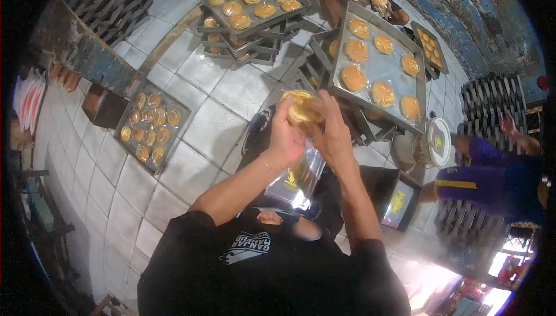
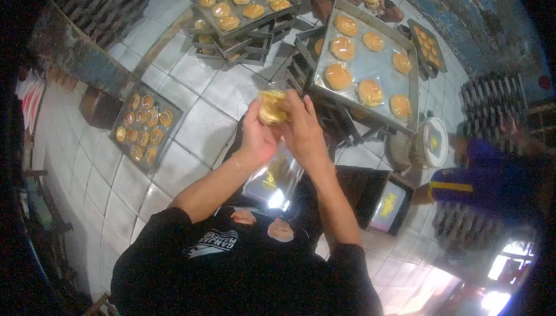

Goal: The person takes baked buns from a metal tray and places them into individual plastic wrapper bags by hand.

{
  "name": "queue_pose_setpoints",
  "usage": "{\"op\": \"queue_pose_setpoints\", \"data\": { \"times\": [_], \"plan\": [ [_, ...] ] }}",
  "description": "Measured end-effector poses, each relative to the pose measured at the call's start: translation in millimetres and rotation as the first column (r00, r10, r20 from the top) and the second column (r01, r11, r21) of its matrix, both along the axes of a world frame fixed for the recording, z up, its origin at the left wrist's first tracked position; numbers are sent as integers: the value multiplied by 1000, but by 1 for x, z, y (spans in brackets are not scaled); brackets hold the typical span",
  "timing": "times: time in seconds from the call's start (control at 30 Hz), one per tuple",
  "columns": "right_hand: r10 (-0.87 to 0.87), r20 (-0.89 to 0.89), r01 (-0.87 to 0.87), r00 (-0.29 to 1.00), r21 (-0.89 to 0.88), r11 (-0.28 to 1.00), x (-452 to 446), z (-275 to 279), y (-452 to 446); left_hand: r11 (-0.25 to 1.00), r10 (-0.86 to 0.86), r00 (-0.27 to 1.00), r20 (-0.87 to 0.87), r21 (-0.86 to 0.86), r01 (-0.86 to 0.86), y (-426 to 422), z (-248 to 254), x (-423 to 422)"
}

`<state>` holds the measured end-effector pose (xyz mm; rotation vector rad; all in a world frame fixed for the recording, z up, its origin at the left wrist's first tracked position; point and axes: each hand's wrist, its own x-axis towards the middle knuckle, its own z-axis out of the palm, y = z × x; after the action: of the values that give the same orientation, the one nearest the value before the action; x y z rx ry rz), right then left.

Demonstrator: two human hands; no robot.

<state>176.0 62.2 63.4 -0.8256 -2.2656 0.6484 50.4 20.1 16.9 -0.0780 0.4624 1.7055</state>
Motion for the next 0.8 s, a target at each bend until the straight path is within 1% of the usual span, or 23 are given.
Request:
{"op": "queue_pose_setpoints", "data": {
  "times": [0.07, 0.13, 0.17, 0.2, 0.23, 0.27, 0.3, 0.33, 0.37, 0.4, 0.43, 0.47, 0.5, 0.53, 0.57, 0.6, 0.63, 0.67, 0.7, 0.77, 0.8],
  "plan": [
    [40, 100, -57, 994, 172, 984, 3, 16, -5, 1000, 22, 1000, 18, 12, -22, 5, -1, -8],
    [-62, 50, 44, 997, 296, 954, 8, 27, -19, 1000, -9, 993, 116, -22, 12, 8, 2, -26],
    [-52, 49, 35, 997, 294, 955, 8, 27, -24, 1000, 1, 993, 116, -24, 2, 8, 4, -30],
    [-48, 6, 48, 999, -56, 997, 6, 29, -32, 998, -31, 985, 167, -45, 39, 6, 8, -31],
    [-69, -35, 49, 997, -401, 915, 4, 32, -40, 994, -69, 973, 219, -65, 85, 5, 10, -30],
    [-29, 53, 48, 998, -391, 919, 0, 37, -40, 993, -80, 973, 217, -71, 98, 5, 7, -26],
    [-41, 53, 59, 998, -392, 918, -1, 32, -36, 992, -127, 968, 215, 17, 126, 8, 3, -22],
    [47, -3, -45, 999, -353, 935, -2, 20, -30, 983, -168, 963, 212, 106, 148, 9, -1, -18],
    [143, -55, -153, 988, -308, 939, -1, 9, -27, 983, -168, 962, 215, 105, 149, 12, -6, -18],
    [226, -65, -234, 972, -191, 953, -1, 2, -25, 984, -179, 958, 224, 33, 176, 17, -11, -22],
    [227, -67, -236, 972, -194, 952, 5, 8, -33, 978, -188, 954, 232, -41, 203, 19, -11, -26],
    [452, -259, -514, 853, -559, 650, 16, 21, -46, 979, -184, 956, 228, -43, 198, 19, -11, -31],
    [527, -516, -670, 675, -727, 147, 21, 30, -55, 990, -124, 975, 185, -36, 133, 19, -6, -38],
    [528, -521, -672, 671, -727, 138, 20, 35, -61, 997, -62, 987, 146, -33, 68, 15, -4, -44],
    [492, -627, -747, 604, -660, 77, 20, 38, -67, 997, -58, 988, 146, -42, 64, 10, -2, -52],
    [448, -722, -815, 528, -579, 28, 20, 39, -72, 999, 14, 994, 112, -46, -9, 7, 0, -61],
    [277, -332, -422, 902, -814, 400, 32, 29, -67, 996, 86, 993, 76, -43, -83, 6, 3, -66],
    [155, -275, -311, 949, -727, 613, 26, 20, -59, 994, 88, 992, 91, -66, -83, 2, 6, -64],
    [20, -244, -166, 970, -599, 784, 14, 18, -49, 995, 86, 993, 85, -63, -81, 0, 6, -59],
    [4, -282, -174, 960, -579, 797, -2, 21, -49, 998, 26, 981, 193, -62, -15, -4, 4, -45],
    [-10, -310, -174, 951, -560, 810, -5, 22, -49, 994, -107, 979, 175, -2, 109, -10, 1, -42]
  ]
}}
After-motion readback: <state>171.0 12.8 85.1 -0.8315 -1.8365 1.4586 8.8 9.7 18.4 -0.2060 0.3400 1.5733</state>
